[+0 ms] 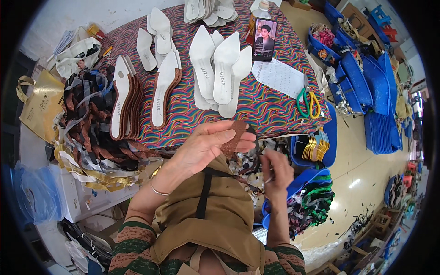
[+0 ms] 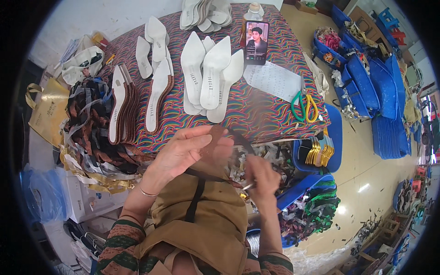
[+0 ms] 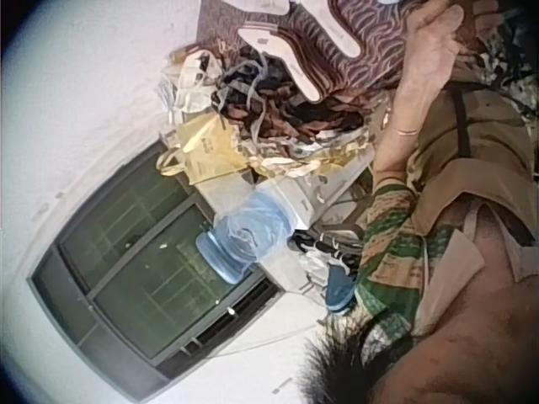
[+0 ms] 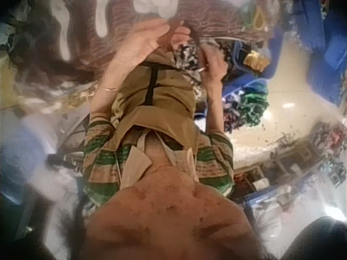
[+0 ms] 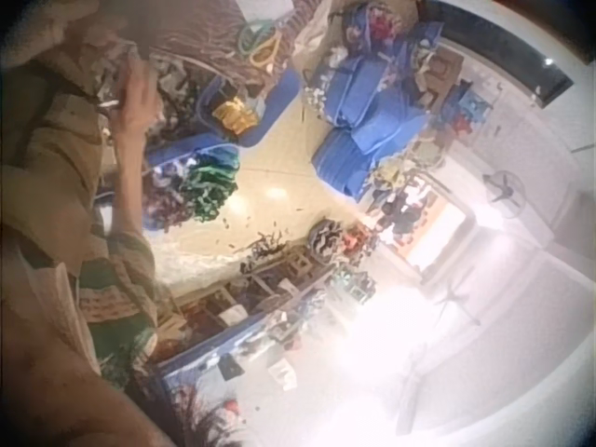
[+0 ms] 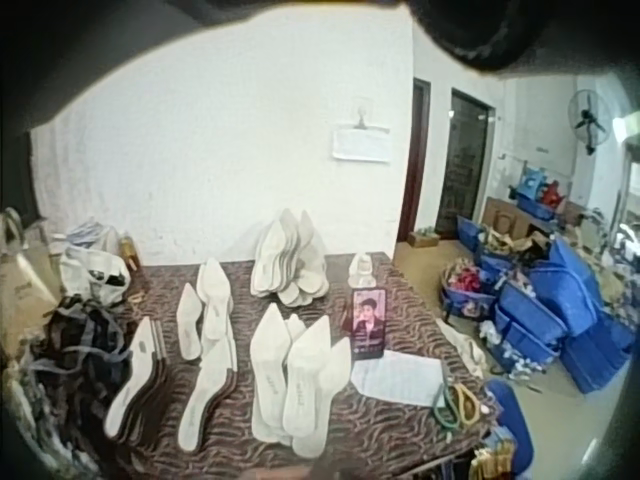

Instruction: The person is assembling white shoe insoles by attaching brown fabric strips to their edges. They pick up an insole, wrap the fabric strip around the perimeter, and secure it in place. The process is repeated for multiple insoles, with the person occasionally sorting through a pile of fabric scraps to find suitable pieces.

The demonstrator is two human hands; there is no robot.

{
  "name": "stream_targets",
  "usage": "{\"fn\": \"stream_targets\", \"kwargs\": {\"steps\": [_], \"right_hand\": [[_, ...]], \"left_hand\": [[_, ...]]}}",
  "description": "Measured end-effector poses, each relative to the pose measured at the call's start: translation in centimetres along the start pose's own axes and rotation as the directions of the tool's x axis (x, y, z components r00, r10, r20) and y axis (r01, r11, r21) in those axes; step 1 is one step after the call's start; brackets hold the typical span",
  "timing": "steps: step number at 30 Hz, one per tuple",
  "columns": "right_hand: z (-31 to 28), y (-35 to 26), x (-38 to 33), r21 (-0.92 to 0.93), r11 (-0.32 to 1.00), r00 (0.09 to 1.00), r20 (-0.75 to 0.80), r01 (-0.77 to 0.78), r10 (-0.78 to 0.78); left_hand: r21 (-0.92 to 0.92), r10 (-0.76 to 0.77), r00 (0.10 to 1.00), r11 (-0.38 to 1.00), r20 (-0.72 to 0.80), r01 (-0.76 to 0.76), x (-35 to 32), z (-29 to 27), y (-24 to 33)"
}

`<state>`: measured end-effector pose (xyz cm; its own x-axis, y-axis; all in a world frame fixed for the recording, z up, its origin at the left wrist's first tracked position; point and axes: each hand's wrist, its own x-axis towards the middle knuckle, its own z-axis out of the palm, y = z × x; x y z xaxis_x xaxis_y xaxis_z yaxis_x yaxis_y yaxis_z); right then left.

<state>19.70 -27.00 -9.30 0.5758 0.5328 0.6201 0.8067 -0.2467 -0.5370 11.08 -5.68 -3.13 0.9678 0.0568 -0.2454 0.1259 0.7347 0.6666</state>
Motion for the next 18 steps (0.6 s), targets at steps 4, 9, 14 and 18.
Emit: {"fn": "stream_targets", "kwargs": {"steps": [4,9,14,18], "right_hand": [[1.8,-1.4,1.7,0.093,0.978,0.980,0.050,0.189,-0.194],[2.2,-1.9,3.2,0.256,0.939,0.969,0.027,0.232,-0.247],[3.0,-2.2,1.8,0.500,0.847,0.981,0.031,-0.182,0.192],[2.1,-3.9,2.7,0.735,0.454,0.825,0.253,-0.503,0.505]], "left_hand": [[-0.015,-0.005,1.000,1.000,0.020,0.005,0.4,0.5,-0.5],[-0.107,0.002,1.000,0.994,0.014,0.000,0.6,0.1,-1.2],[0.228,-0.096,0.992,0.967,-0.087,0.114,0.0,-2.3,-2.0],[0.555,0.242,0.954,0.825,-0.179,-0.105,-1.1,-2.1,-2.8]]}}
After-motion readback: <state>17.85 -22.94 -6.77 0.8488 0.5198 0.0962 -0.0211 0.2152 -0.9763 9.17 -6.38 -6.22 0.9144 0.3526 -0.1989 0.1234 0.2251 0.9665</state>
